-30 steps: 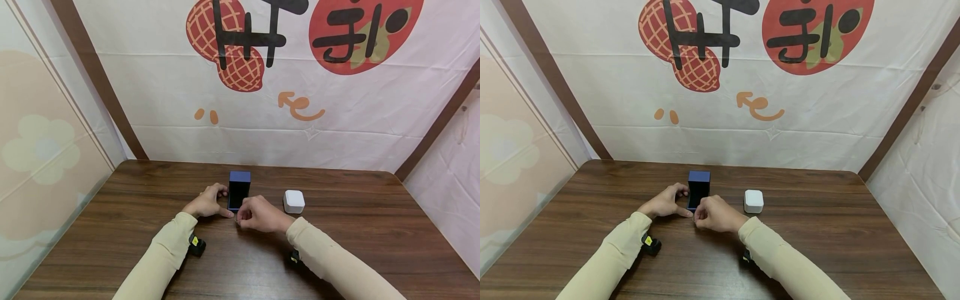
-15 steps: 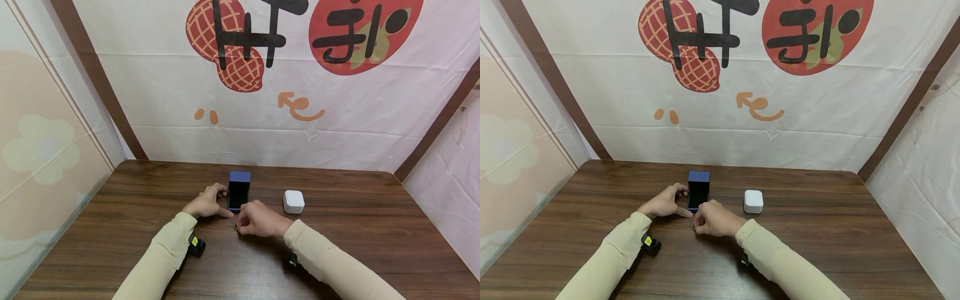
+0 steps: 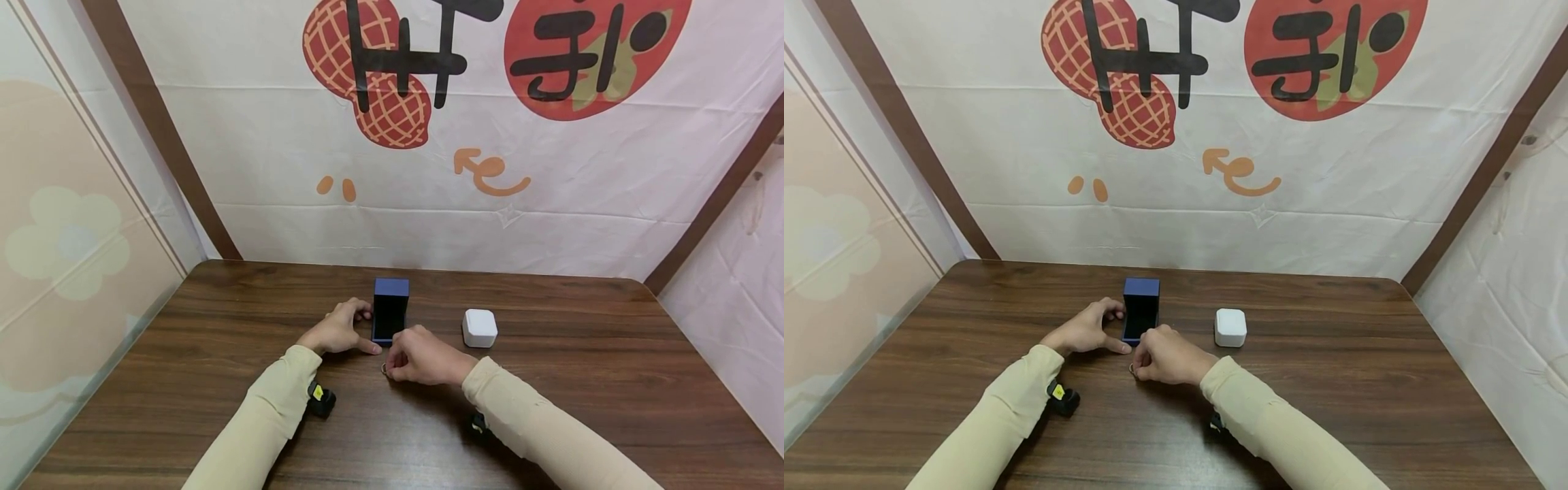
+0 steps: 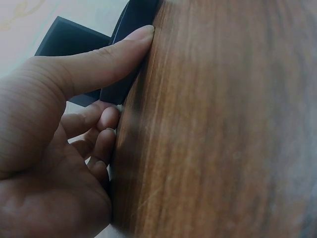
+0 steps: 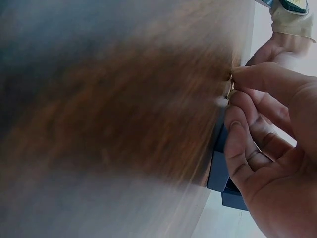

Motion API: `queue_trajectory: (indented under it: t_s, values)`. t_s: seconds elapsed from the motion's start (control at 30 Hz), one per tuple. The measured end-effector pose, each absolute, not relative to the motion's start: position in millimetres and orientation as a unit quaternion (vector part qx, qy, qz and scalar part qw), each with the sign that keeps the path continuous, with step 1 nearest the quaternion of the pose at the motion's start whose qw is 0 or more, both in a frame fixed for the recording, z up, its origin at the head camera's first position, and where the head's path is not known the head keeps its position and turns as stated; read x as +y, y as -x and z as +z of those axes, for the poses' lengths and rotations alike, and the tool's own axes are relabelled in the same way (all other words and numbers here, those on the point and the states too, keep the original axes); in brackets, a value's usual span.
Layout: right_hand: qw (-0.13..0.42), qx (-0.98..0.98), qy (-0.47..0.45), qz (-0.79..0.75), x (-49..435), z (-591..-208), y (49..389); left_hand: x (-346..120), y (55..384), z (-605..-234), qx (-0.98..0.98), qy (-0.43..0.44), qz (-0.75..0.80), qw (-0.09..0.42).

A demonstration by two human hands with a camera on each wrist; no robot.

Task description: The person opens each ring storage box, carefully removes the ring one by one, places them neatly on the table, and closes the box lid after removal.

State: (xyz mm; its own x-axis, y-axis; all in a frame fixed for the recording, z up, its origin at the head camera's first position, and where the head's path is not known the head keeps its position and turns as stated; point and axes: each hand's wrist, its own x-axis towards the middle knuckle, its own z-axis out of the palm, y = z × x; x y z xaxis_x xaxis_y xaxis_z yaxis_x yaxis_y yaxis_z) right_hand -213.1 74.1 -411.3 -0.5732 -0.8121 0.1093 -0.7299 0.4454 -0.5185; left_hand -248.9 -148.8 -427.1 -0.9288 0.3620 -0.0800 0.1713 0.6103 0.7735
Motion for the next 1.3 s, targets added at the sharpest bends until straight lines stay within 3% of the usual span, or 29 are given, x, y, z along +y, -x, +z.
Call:
queue_trajectory:
  t_s: [0.23, 0.63, 1.03, 1.3]
  values:
    - [0.100, 0.852, 0.424, -0.291, 77, -407, 212, -149, 250, -427, 0.889, -0.152, 0.417, 0.116]
    - [0.051, 0.869, 0.330, -0.366, 94, -398, 232, -150, 250, -428, 0.891, -0.148, 0.414, 0.114]
    - [0.146, 0.848, 0.129, -0.493, 109, -390, 252, -150, 251, -429, 0.889, -0.145, 0.417, 0.120]
    - [0.209, 0.793, 0.063, -0.569, 108, -390, 265, -149, 250, -428, 0.891, -0.145, 0.415, 0.117]
